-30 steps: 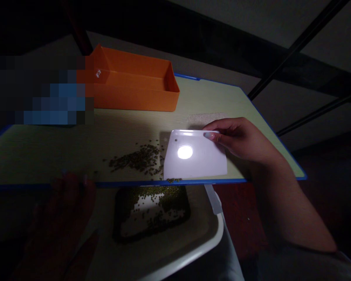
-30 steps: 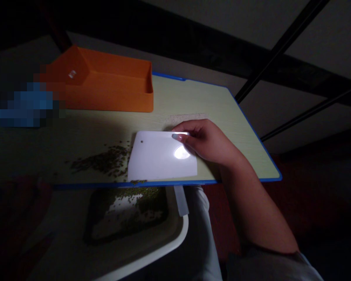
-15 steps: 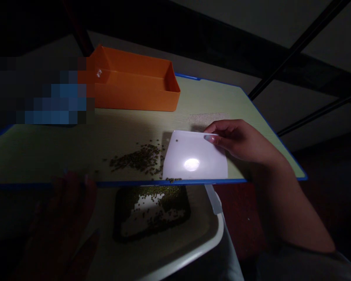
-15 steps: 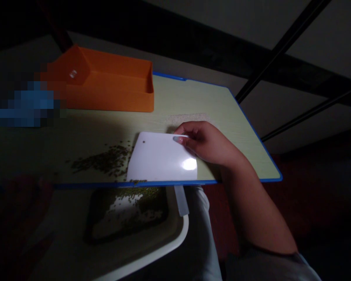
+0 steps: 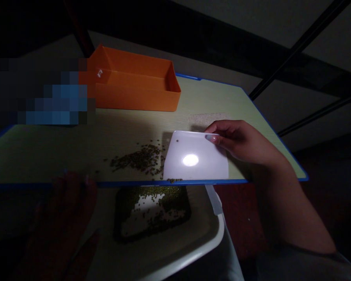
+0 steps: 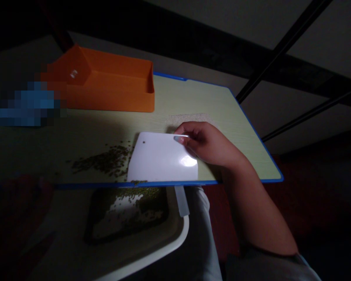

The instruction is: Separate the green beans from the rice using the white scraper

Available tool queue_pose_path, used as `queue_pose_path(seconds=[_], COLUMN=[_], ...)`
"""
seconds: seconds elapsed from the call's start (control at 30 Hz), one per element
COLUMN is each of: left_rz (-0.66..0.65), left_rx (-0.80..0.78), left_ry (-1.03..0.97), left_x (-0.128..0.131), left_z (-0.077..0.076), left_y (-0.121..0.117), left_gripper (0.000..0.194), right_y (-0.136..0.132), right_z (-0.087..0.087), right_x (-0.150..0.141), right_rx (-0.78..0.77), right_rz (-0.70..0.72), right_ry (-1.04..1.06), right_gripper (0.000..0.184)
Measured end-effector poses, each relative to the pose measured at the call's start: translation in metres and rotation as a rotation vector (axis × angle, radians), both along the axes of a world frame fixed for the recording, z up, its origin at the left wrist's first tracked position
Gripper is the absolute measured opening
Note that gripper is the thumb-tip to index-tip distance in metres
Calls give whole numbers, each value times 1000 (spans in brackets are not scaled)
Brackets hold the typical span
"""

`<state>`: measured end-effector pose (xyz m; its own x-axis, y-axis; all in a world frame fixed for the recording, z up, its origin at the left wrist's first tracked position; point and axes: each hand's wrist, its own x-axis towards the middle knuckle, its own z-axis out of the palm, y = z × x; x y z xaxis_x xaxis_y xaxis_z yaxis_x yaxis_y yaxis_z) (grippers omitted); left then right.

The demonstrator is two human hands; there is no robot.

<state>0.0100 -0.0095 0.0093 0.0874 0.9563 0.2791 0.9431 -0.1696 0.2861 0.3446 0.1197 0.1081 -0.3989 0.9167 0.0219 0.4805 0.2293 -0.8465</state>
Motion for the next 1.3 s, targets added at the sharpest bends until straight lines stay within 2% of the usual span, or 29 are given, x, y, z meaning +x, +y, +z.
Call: queue_pose_path(seconds=[0.2, 0.33, 0.67, 0.83, 0.97, 1.17, 1.3], left_rz=[-19, 13, -19, -12, 11, -7, -1], left_rx=[-1, 40, 39, 38, 28, 2, 27], left_ry=[11, 18, 39, 12, 29, -4, 18], left_x=[0, 1, -3, -7, -5, 0, 0], left_z=[3, -1, -6, -10, -7, -2, -4], left_y=[-2, -1, 0, 0, 0, -1, 0], left_gripper=[92, 92, 90, 83, 90, 88, 92], right_y=[1, 2, 1, 2, 2, -1, -2], right_z=[0, -1, 1, 0, -1, 0, 4], right_x=[0, 0, -1, -3, -4, -3, -1], right_rx=[23, 17, -8, -23, -40, -56, 27], right_rz=[8, 9, 21, 37, 37, 14, -78], right_ry=[-6, -9, -4, 15, 42, 36, 92], right_gripper=[20, 21, 24, 17, 14, 17, 18])
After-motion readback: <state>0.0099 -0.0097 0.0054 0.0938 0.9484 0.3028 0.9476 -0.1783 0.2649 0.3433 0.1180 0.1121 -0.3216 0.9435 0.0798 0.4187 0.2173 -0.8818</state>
